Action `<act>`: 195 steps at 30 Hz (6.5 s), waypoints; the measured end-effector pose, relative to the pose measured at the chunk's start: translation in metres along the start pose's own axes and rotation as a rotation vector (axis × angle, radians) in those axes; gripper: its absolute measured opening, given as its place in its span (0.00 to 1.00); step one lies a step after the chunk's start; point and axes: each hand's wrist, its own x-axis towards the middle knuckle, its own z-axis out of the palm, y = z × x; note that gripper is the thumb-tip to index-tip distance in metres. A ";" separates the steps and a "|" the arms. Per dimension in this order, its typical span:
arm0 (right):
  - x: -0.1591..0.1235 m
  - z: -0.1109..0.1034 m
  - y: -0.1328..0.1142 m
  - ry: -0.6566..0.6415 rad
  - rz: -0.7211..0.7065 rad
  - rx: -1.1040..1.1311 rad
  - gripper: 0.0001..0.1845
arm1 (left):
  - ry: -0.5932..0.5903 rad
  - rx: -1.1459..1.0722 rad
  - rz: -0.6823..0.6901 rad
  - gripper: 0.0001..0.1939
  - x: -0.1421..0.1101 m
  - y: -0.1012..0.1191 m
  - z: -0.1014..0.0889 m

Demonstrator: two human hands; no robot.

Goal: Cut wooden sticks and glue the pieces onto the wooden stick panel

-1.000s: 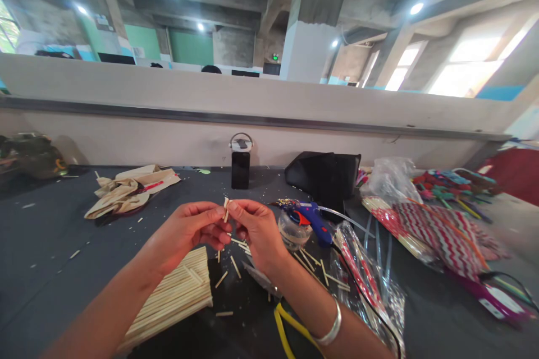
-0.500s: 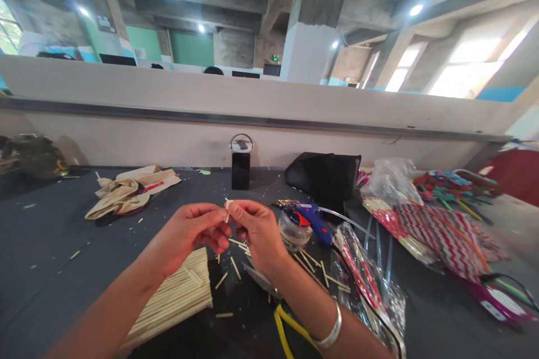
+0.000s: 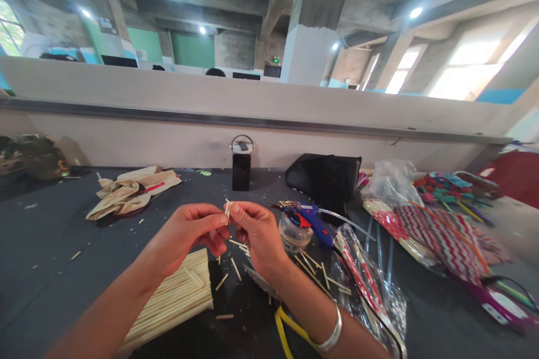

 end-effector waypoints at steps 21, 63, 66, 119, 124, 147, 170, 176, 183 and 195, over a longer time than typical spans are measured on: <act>-0.001 0.000 0.001 -0.005 -0.021 -0.049 0.10 | -0.080 0.034 -0.023 0.12 0.000 0.001 -0.006; -0.041 -0.102 0.023 0.183 0.370 -1.657 0.15 | -0.169 0.584 -0.004 0.18 -0.020 -0.003 0.032; -0.044 -0.091 0.024 0.148 0.434 -1.705 0.17 | -0.110 0.565 0.030 0.17 -0.021 -0.004 0.031; -0.049 -0.019 -0.067 -0.626 -0.358 -1.270 0.09 | -0.269 -0.045 -0.323 0.14 -0.039 -0.029 0.004; -0.038 -0.017 -0.064 -0.473 -0.180 -1.044 0.07 | -0.309 -0.148 -0.340 0.11 -0.037 -0.019 0.004; -0.042 -0.004 -0.031 -0.131 -0.827 -1.221 0.13 | 0.134 -0.548 -0.063 0.06 -0.031 -0.009 0.023; -0.032 -0.028 -0.054 -0.338 -1.090 -1.511 0.16 | 0.079 -0.238 -0.074 0.09 -0.039 -0.013 0.030; -0.030 -0.032 -0.049 -0.286 -1.040 -1.512 0.11 | 0.039 -0.264 -0.136 0.11 -0.040 -0.012 0.026; -0.037 -0.014 -0.039 -0.129 -0.384 -0.907 0.08 | 0.242 -0.212 0.078 0.11 -0.024 -0.015 0.026; -0.033 -0.014 -0.028 -0.088 -0.227 -0.957 0.14 | 0.149 -0.436 -0.041 0.07 -0.019 -0.014 0.026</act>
